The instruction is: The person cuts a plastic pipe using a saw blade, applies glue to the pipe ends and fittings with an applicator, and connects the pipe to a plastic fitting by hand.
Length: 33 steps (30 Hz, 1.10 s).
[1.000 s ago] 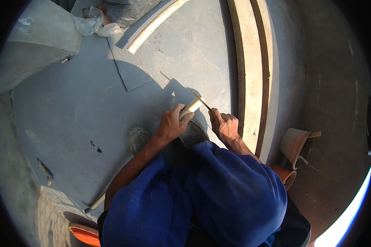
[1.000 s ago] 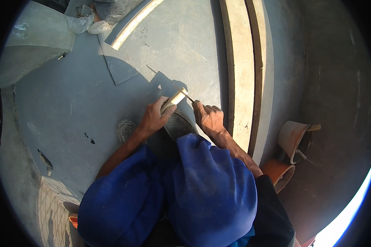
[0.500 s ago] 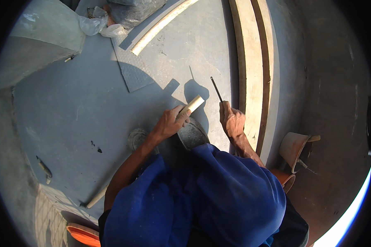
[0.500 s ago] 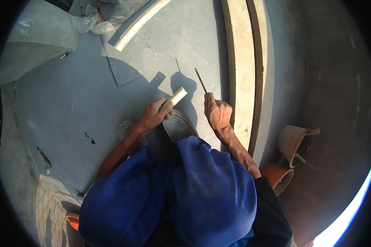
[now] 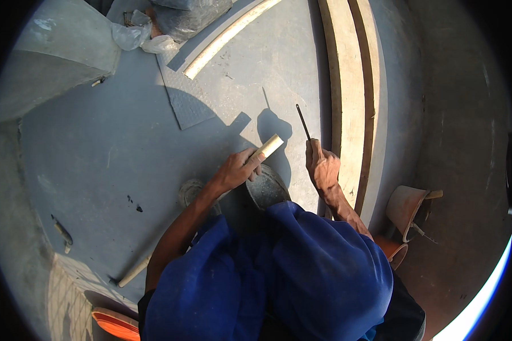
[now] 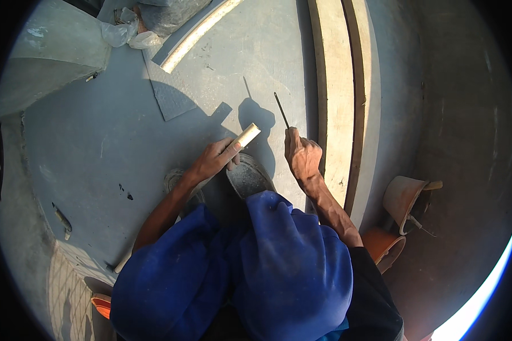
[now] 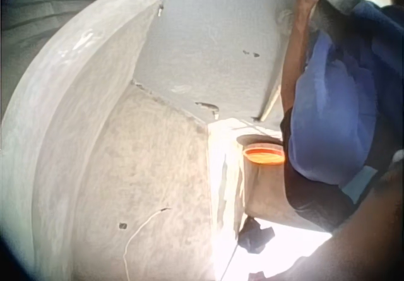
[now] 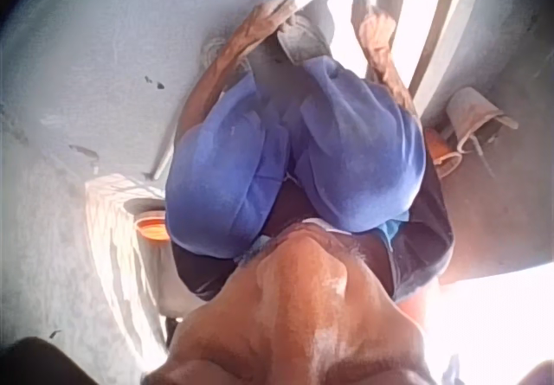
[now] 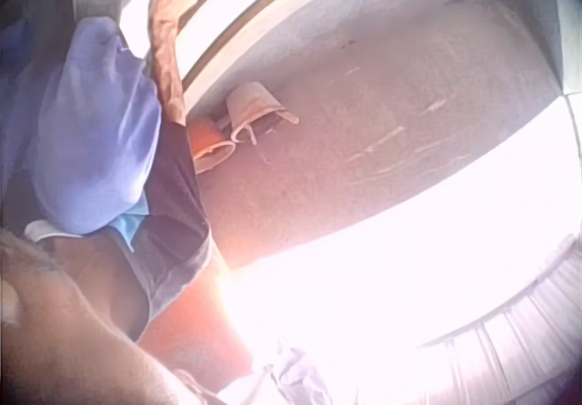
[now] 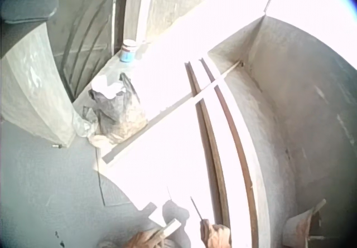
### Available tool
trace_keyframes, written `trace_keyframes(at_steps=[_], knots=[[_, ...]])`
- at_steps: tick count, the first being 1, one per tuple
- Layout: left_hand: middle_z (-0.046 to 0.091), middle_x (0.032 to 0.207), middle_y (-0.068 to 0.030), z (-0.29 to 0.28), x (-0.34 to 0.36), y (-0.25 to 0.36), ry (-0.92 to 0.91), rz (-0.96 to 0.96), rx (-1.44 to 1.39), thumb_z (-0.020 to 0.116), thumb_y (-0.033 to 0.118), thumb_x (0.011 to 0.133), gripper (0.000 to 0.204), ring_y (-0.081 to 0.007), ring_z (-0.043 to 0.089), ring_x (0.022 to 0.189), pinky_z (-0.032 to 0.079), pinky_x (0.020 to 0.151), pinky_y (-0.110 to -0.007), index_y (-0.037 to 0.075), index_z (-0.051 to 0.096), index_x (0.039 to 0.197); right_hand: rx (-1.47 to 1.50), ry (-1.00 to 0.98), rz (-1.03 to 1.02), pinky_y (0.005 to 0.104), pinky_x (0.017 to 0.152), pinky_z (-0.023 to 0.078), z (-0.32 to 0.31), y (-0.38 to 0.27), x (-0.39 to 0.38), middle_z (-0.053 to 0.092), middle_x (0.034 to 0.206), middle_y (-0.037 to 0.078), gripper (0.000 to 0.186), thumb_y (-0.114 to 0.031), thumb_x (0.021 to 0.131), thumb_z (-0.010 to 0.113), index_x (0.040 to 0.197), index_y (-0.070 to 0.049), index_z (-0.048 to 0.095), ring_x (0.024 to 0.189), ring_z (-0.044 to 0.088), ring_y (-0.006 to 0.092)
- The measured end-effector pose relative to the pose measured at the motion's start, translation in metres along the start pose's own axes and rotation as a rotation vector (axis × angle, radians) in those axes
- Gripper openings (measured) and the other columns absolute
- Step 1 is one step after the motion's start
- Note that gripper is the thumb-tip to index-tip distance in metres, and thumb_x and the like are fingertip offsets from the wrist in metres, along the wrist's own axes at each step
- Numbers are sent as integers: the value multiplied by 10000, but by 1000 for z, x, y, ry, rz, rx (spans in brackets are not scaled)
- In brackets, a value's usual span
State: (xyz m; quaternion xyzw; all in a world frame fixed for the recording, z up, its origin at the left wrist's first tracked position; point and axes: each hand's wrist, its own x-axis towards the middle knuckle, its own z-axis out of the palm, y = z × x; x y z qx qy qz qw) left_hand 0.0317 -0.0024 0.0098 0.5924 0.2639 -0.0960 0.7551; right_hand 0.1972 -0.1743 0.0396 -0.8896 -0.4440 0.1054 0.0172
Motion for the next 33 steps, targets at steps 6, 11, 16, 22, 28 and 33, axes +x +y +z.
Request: trace_keyframes(at_steps=[6, 11, 16, 22, 28, 33], knots=[[550, 651, -40, -3, 3, -3, -47, -2, -24, 442, 360, 949, 392, -103, 510, 521, 422, 495, -257, -12, 569, 943, -66, 29, -27, 336, 417, 431, 2, -6, 2, 545, 529, 74, 59, -118, 876, 545, 905, -70, 528, 430, 545, 213], [501, 650, -17, -7, 7, -10, -138, -30, -130, 399, 403, 957, 428, -88, 471, 516, 400, 487, -238, 7, 562, 951, 148, 90, -449, 334, 471, 460, 3, -28, -22, 608, 632, 104, 135, -116, 855, 553, 980, -68, 538, 526, 593, 207], [458, 638, 3, -10, 13, -12, -208, -85, -224, 367, 399, 966, 426, -65, 415, 491, 366, 466, -215, 8, 535, 992, 175, 186, -248, 341, 467, 455, -2, -15, -8, 607, 626, 105, 91, -106, 882, 515, 953, -58, 543, 509, 592, 209], [443, 618, 2, -12, 15, -14, -256, -112, -313, 346, 391, 968, 434, -60, 386, 475, 334, 436, -209, -3, 527, 977, 40, 65, -17, 354, 450, 447, 11, -4, 3, 584, 583, 112, 122, -132, 876, 537, 983, -73, 527, 478, 576, 254], [438, 605, -3, -17, 20, -21, -300, -124, -371, 336, 385, 970, 438, -54, 369, 461, 313, 403, -198, -15, 513, 995, -11, -67, 57, 331, 454, 461, 20, -5, 10, 578, 553, 111, 131, -163, 885, 529, 985, -79, 522, 483, 598, 230], [447, 614, -14, -18, 22, -23, -306, -148, -372, 326, 397, 968, 452, -54, 369, 450, 323, 399, -198, -19, 496, 1023, 49, 79, -325, 340, 436, 443, 30, -20, -6, 581, 550, 96, 113, -167, 885, 536, 959, -82, 528, 466, 586, 249]])
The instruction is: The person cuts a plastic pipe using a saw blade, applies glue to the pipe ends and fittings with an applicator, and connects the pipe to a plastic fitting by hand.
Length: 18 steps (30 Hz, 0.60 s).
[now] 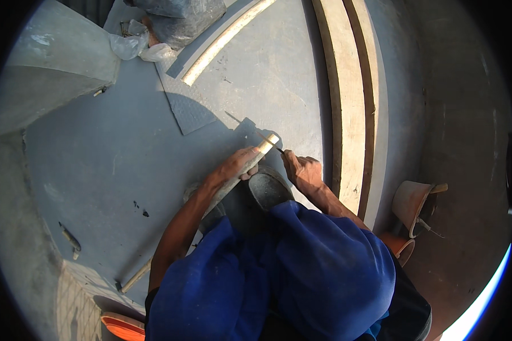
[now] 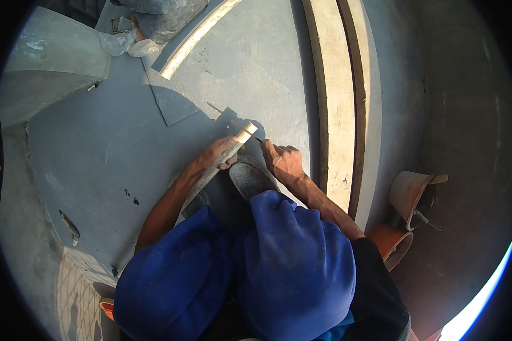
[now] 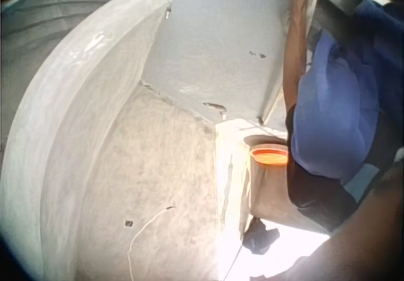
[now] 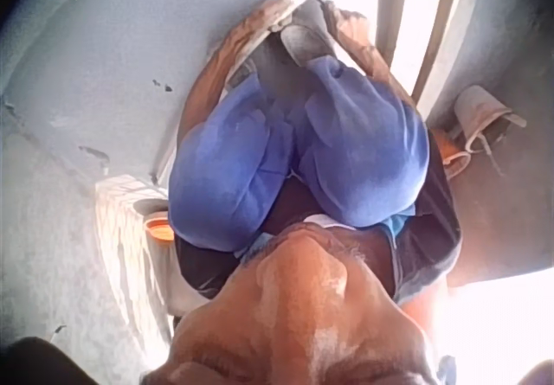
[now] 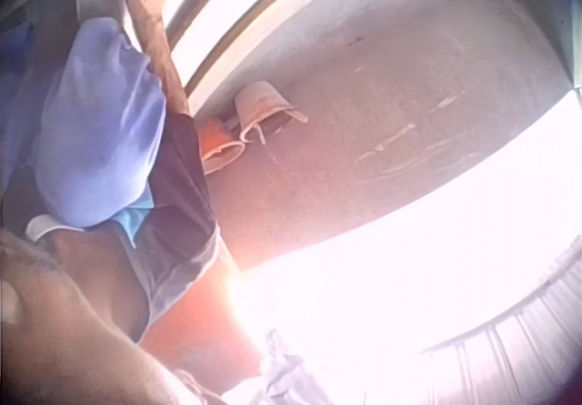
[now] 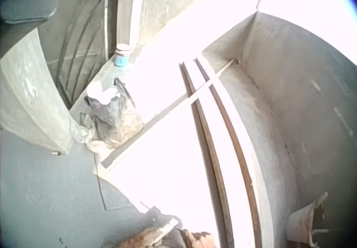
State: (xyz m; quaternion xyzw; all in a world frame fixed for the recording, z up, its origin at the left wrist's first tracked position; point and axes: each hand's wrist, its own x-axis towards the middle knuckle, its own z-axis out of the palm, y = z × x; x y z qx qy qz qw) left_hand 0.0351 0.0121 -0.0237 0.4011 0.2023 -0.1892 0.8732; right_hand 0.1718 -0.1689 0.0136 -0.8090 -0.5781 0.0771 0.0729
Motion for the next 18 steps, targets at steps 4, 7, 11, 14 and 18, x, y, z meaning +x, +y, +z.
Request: trace_keyframes(at_steps=[4, 7, 11, 14, 18], knots=[[461, 644, -11, 3, -2, 3, 55, 49, 71, 501, 352, 909, 406, -49, 396, 468, 326, 407, -197, -31, 472, 1041, 127, 139, 215, 359, 386, 410, -3, 0, -5, 551, 515, 92, 90, -176, 922, 485, 922, -92, 518, 410, 544, 255], [464, 667, -8, 6, -1, 2, 154, 106, 335, 665, 262, 819, 429, -45, 411, 488, 328, 409, -209, -42, 457, 1039, 156, 56, -92, 336, 395, 421, 3, -10, -6, 552, 520, 89, 68, -166, 906, 505, 947, -115, 526, 417, 547, 246], [472, 671, -7, 4, 0, 3, 123, 68, 330, 648, 264, 835, 396, -49, 424, 490, 339, 406, -224, -36, 468, 1019, -5, -242, 585, 351, 507, 475, -14, 6, 7, 616, 662, 93, 158, -142, 859, 539, 1006, -85, 531, 562, 603, 234], [473, 658, -1, 6, -1, 6, 106, 52, 319, 631, 262, 848, 354, -54, 434, 485, 344, 406, -230, -22, 475, 991, 169, -12, -98, 366, 475, 470, -2, -16, -11, 611, 652, 94, 96, -164, 919, 478, 910, -75, 512, 500, 582, 256], [486, 625, -1, 9, 0, 5, 134, 89, 371, 605, 251, 865, 263, -59, 451, 467, 358, 406, -234, 13, 493, 877, -2, 16, 324, 327, 457, 450, -11, 5, 2, 582, 577, 96, 109, -185, 903, 518, 902, -76, 514, 469, 565, 216]])
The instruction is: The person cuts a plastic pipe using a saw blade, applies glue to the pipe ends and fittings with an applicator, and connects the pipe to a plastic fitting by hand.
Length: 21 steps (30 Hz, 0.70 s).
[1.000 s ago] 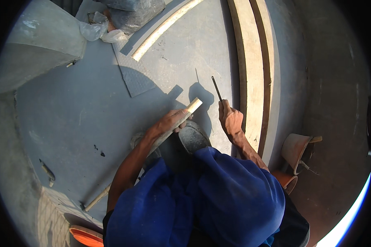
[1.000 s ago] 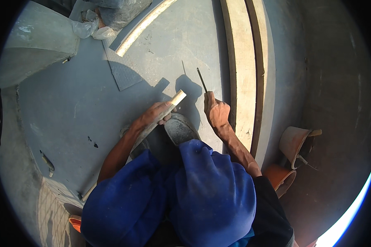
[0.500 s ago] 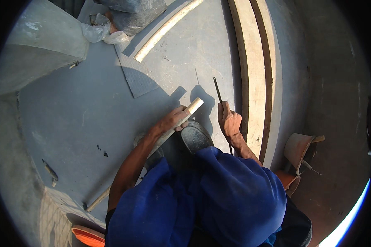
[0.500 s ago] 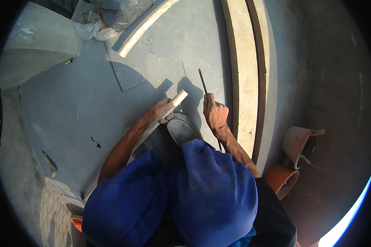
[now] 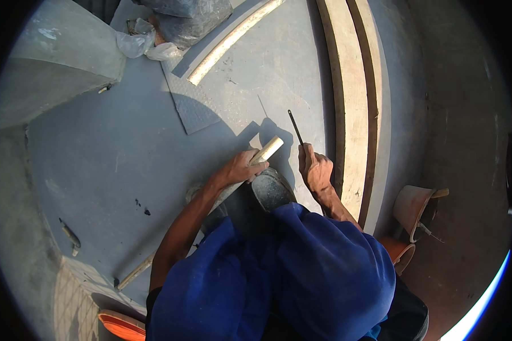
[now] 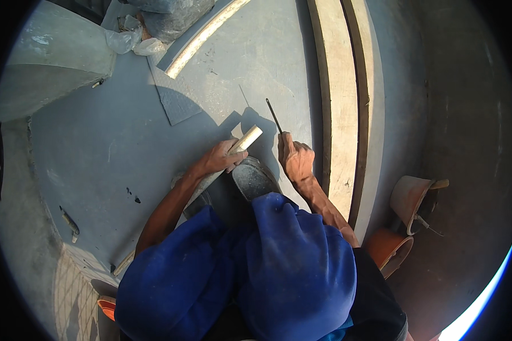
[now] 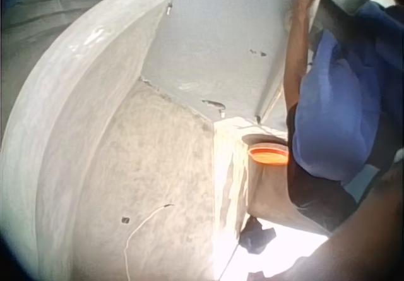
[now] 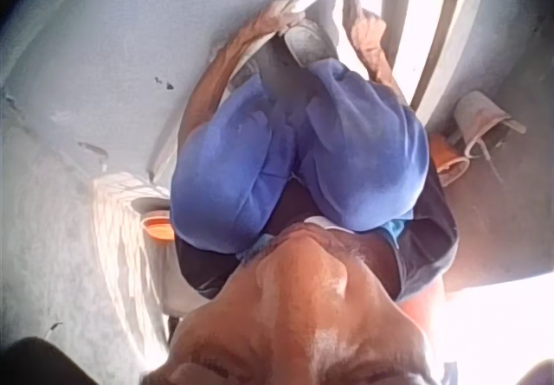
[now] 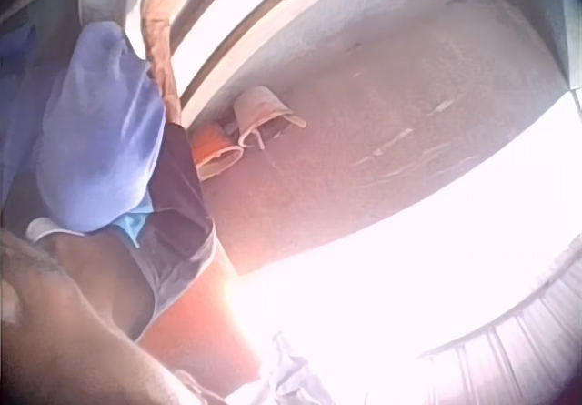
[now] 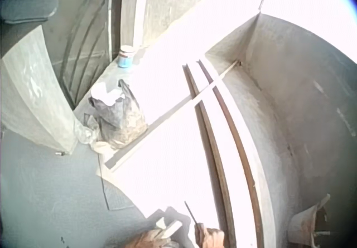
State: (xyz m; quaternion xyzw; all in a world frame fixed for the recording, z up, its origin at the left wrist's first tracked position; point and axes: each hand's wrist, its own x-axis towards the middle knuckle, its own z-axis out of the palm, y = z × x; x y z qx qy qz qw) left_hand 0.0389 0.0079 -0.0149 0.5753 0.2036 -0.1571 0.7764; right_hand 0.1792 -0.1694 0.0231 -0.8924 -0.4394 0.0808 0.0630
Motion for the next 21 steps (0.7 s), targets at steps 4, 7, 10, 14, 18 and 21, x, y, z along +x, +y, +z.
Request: trace_keyframes(at_steps=[4, 7, 10, 14, 18, 21], knots=[[510, 630, -14, -3, -2, -4, -6, 7, 10, 589, 226, 872, 226, -63, 467, 466, 376, 413, -230, 15, 515, 838, 75, -7, -318, 348, 456, 446, 13, -10, -10, 581, 570, 95, 74, -152, 892, 515, 915, -82, 525, 462, 558, 246], [527, 635, -29, 0, -3, 4, -6, 7, -34, 593, 223, 875, 260, -70, 478, 466, 384, 406, -230, -14, 497, 920, 10, 42, 21, 342, 429, 428, 5, 9, 4, 555, 527, 84, 71, -150, 887, 529, 903, -82, 535, 434, 543, 238], [554, 653, -60, -3, -1, 4, 5, -33, -14, 598, 255, 875, 367, -81, 499, 480, 412, 434, -235, -43, 437, 1016, 136, 108, -441, 302, 414, 416, 10, -9, -9, 543, 515, 64, 76, -144, 892, 530, 933, -80, 535, 423, 537, 195], [561, 651, -56, -3, -2, -1, -1, 28, -84, 568, 269, 882, 332, -92, 506, 474, 411, 429, -244, -40, 481, 964, -41, 25, 80, 296, 387, 425, 10, 15, 8, 543, 493, 59, 100, -167, 925, 481, 878, -83, 505, 403, 538, 230], [541, 656, -28, -3, -5, -4, -20, 47, 5, 567, 277, 891, 293, -76, 491, 495, 407, 445, -232, -9, 513, 926, 184, 86, -459, 352, 447, 459, 12, -14, -14, 589, 558, 82, 76, -147, 892, 513, 917, -76, 524, 463, 576, 237], [535, 654, -27, -3, -3, -1, -54, 45, -71, 556, 279, 895, 286, -74, 484, 499, 399, 456, -227, -6, 536, 898, -36, -11, 138, 352, 462, 449, 12, 18, 9, 570, 543, 110, 95, -170, 904, 503, 887, -77, 521, 452, 565, 244]])
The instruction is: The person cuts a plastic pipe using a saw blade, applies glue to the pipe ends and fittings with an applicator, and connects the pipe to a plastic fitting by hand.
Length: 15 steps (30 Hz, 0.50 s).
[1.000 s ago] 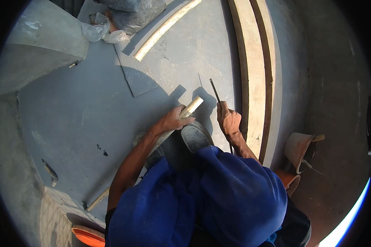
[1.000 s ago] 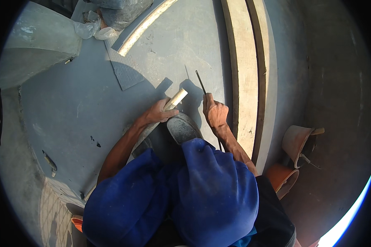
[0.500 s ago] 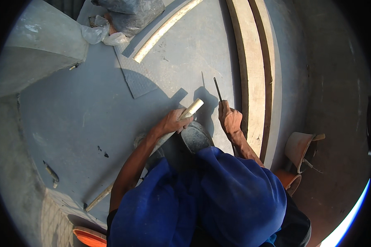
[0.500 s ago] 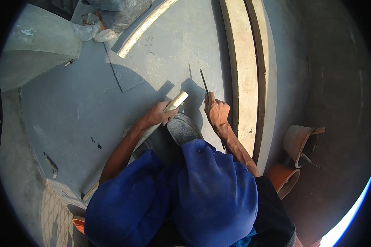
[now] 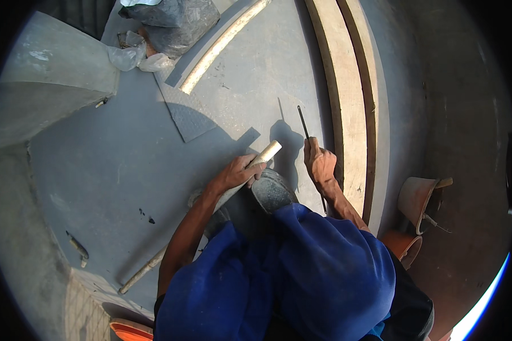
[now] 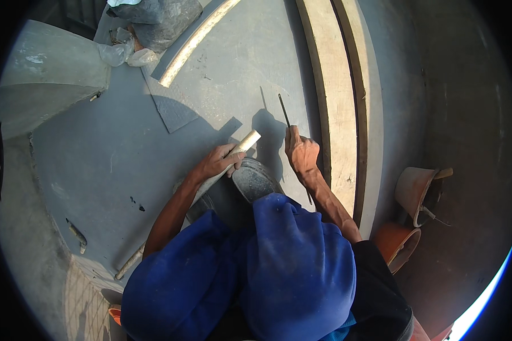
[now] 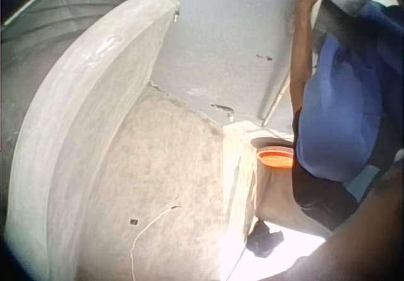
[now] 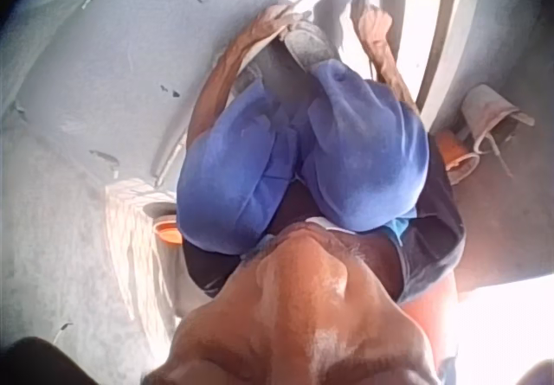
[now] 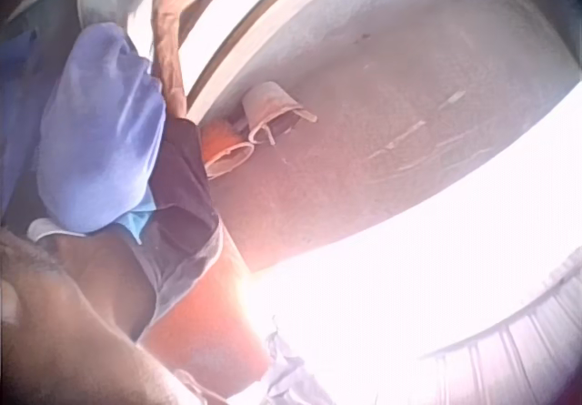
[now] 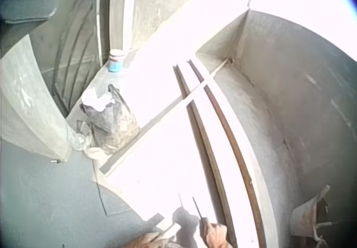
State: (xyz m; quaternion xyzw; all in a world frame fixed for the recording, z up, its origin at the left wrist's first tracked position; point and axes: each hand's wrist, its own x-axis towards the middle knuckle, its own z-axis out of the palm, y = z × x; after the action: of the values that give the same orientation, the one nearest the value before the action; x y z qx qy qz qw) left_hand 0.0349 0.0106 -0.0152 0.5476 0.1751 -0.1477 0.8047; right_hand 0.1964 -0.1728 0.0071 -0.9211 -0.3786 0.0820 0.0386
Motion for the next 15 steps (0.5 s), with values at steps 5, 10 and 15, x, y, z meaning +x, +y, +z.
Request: trace_keyframes(at_steps=[5, 10, 15], knots=[[550, 664, -38, -3, -2, 1, -27, -45, 11, 514, 318, 911, 351, -84, 493, 513, 398, 483, -231, -30, 544, 950, 161, 72, -618, 320, 463, 462, 4, -22, -27, 583, 567, 75, 84, -120, 885, 508, 952, -68, 510, 452, 561, 224], [570, 682, -57, -1, 0, 6, -25, -45, 34, 504, 326, 912, 378, -95, 509, 538, 413, 509, -240, -44, 545, 980, 195, 151, -379, 327, 460, 456, -5, -10, -23, 558, 540, 74, 85, -158, 902, 506, 915, -76, 489, 454, 562, 234], [589, 690, -63, -5, -2, 3, 11, -60, -36, 494, 320, 922, 343, -95, 509, 534, 423, 513, -244, -11, 561, 981, -7, -23, -119, 320, 430, 438, 10, -1, -13, 553, 522, 74, 73, -145, 899, 504, 940, -86, 489, 452, 568, 238]])
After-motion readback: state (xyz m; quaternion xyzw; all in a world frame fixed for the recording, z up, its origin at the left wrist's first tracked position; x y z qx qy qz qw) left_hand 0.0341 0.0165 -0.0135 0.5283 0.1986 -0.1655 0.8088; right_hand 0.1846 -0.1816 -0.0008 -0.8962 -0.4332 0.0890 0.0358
